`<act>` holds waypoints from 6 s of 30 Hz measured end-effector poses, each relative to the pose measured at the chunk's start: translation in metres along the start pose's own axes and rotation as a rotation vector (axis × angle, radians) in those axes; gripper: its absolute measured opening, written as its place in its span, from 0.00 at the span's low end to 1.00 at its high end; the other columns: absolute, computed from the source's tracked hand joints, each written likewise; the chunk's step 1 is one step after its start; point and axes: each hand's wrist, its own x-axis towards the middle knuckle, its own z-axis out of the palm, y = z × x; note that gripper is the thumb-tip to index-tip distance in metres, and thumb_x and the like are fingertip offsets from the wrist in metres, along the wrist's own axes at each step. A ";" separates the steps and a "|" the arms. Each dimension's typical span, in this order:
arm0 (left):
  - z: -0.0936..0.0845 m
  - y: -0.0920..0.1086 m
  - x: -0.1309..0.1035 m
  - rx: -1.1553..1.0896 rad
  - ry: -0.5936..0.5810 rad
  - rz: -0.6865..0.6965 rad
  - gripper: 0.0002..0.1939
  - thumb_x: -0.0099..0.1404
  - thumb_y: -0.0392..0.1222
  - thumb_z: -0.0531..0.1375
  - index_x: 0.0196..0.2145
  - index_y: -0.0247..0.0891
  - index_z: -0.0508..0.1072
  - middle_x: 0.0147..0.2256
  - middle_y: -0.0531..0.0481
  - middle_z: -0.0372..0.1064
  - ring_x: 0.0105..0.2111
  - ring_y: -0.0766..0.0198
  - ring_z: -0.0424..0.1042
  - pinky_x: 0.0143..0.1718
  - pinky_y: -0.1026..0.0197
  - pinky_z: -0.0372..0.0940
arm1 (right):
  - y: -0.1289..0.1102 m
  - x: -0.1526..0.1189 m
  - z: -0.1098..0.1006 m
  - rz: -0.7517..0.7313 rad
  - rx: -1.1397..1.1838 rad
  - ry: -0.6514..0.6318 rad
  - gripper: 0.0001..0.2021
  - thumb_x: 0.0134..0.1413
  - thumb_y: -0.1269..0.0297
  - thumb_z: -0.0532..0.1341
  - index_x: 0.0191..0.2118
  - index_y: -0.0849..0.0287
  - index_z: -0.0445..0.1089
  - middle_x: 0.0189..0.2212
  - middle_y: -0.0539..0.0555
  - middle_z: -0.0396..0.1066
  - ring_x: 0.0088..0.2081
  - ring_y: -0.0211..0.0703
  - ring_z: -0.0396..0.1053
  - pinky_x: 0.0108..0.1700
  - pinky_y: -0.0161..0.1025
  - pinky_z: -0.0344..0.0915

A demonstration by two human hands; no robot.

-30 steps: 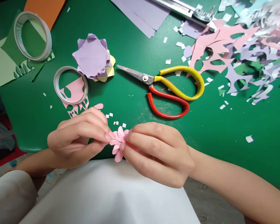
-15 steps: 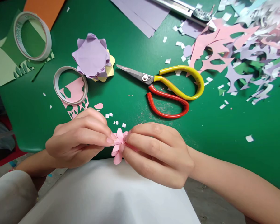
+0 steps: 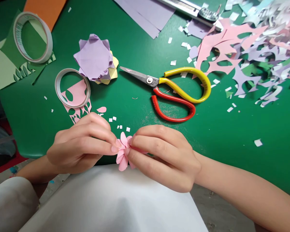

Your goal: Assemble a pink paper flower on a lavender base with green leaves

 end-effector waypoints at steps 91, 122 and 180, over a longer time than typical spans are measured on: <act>0.016 -0.005 -0.009 -0.453 0.110 -0.657 0.09 0.65 0.31 0.64 0.43 0.38 0.76 0.39 0.51 0.79 0.38 0.67 0.80 0.44 0.66 0.78 | -0.004 0.013 0.022 0.875 0.985 0.130 0.09 0.52 0.59 0.73 0.35 0.55 0.77 0.30 0.49 0.77 0.29 0.36 0.75 0.29 0.31 0.76; 0.020 -0.007 -0.005 -0.546 0.229 -0.804 0.11 0.63 0.40 0.69 0.40 0.38 0.73 0.36 0.50 0.79 0.36 0.65 0.81 0.38 0.67 0.79 | 0.007 0.005 0.018 0.202 -0.080 0.242 0.09 0.54 0.76 0.67 0.34 0.56 0.67 0.26 0.49 0.67 0.24 0.33 0.62 0.22 0.34 0.60; 0.013 -0.007 -0.007 -0.196 0.279 -0.663 0.05 0.68 0.41 0.63 0.39 0.40 0.72 0.32 0.53 0.75 0.21 0.74 0.67 0.17 0.72 0.60 | 0.035 -0.002 0.022 0.293 -0.475 0.289 0.06 0.60 0.60 0.65 0.33 0.52 0.77 0.28 0.52 0.70 0.36 0.50 0.67 0.40 0.50 0.59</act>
